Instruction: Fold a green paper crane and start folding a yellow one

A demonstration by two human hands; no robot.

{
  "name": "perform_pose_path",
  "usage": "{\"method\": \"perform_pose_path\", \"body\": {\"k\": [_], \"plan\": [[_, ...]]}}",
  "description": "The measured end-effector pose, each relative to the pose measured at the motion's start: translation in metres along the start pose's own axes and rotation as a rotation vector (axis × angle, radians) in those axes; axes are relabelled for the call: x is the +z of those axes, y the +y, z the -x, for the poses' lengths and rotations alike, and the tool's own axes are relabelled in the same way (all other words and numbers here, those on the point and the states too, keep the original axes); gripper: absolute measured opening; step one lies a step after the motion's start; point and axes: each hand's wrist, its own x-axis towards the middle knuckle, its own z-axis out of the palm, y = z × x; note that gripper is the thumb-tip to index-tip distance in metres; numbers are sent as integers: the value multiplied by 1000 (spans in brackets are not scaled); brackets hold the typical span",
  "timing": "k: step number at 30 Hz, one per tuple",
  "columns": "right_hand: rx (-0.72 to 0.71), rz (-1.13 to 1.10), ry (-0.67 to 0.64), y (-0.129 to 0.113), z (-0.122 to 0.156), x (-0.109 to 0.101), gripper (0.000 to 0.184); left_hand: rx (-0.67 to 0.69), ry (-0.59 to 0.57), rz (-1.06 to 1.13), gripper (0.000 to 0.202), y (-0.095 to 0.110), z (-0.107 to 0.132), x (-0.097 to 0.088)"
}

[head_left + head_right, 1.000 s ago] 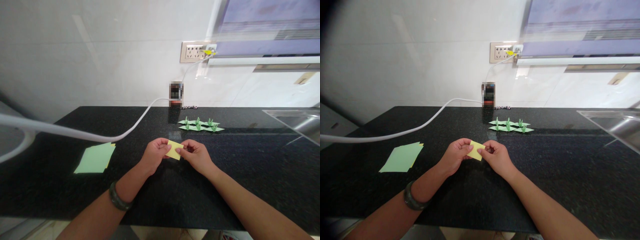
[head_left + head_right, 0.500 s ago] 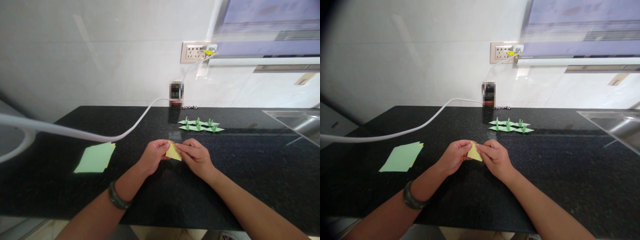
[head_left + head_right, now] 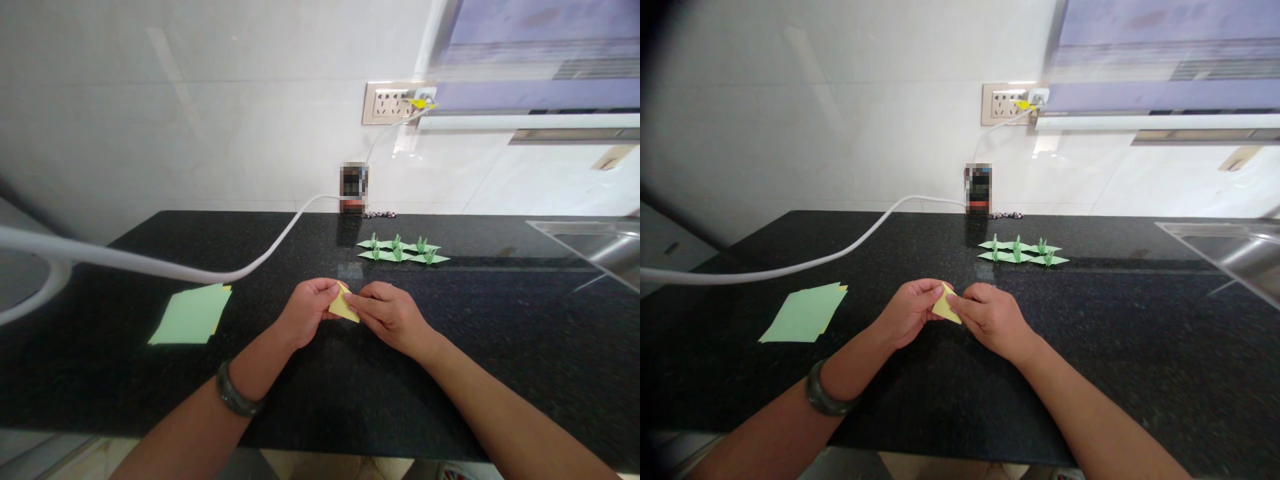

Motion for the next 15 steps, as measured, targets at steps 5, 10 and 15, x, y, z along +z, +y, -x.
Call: {"method": "perform_pose_path", "body": {"k": [5, 10, 15], "plan": [[2, -13, -22, 0, -1, 0, 31, -3, 9, 0, 24, -1, 0, 0], [0, -26, -38, -3, -2, -3, 32, -1, -4, 22, 24, 0, 0, 0], [18, -19, -77, -4, -3, -5, 32, -19, 1, 64, 24, 2, 0, 0]]}}
